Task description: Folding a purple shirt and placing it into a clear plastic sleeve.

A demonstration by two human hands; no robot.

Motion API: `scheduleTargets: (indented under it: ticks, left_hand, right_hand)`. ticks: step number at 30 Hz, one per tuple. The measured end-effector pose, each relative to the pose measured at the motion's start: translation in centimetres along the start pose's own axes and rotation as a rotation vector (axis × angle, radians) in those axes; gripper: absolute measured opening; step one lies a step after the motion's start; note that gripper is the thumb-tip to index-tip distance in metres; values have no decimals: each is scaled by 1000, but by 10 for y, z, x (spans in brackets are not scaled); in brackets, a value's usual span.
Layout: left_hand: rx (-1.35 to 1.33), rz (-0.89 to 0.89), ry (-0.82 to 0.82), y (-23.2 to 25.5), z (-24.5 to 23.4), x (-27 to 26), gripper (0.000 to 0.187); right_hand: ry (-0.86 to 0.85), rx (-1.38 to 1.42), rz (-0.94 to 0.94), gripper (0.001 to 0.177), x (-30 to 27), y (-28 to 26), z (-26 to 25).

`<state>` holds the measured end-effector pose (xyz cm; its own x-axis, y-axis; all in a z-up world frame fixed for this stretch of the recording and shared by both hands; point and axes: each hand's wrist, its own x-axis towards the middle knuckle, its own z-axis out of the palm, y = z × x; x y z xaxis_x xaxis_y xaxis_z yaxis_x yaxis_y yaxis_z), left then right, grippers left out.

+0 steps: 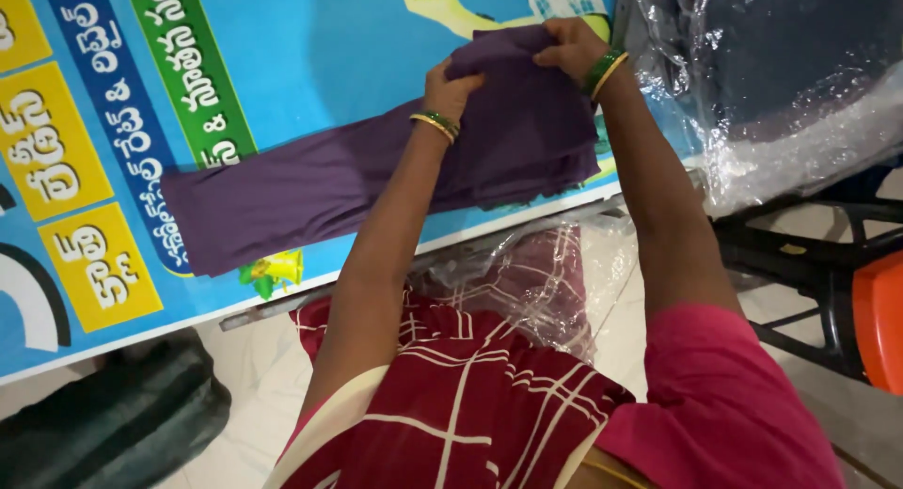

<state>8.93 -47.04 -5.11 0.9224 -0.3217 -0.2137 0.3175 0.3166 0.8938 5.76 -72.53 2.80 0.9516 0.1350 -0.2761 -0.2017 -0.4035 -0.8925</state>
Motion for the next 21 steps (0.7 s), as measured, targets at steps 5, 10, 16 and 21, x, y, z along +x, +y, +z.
scheduleTargets:
  ticks: [5, 10, 16, 21]
  left_hand:
    - [268, 122, 91, 13, -3, 2, 31]
    - [711, 697, 147, 50, 6, -11, 24]
    - [1053, 919, -138, 40, -13, -74, 33]
    - [1264, 943, -205, 7, -17, -91, 26]
  right_hand:
    - [162, -320, -130, 24, 13, 15, -4]
    - [494, -362, -51, 27, 20, 20, 0]
    - [537, -421, -646, 21, -62, 51, 46]
    - [236, -308, -445, 29, -79, 57, 37]
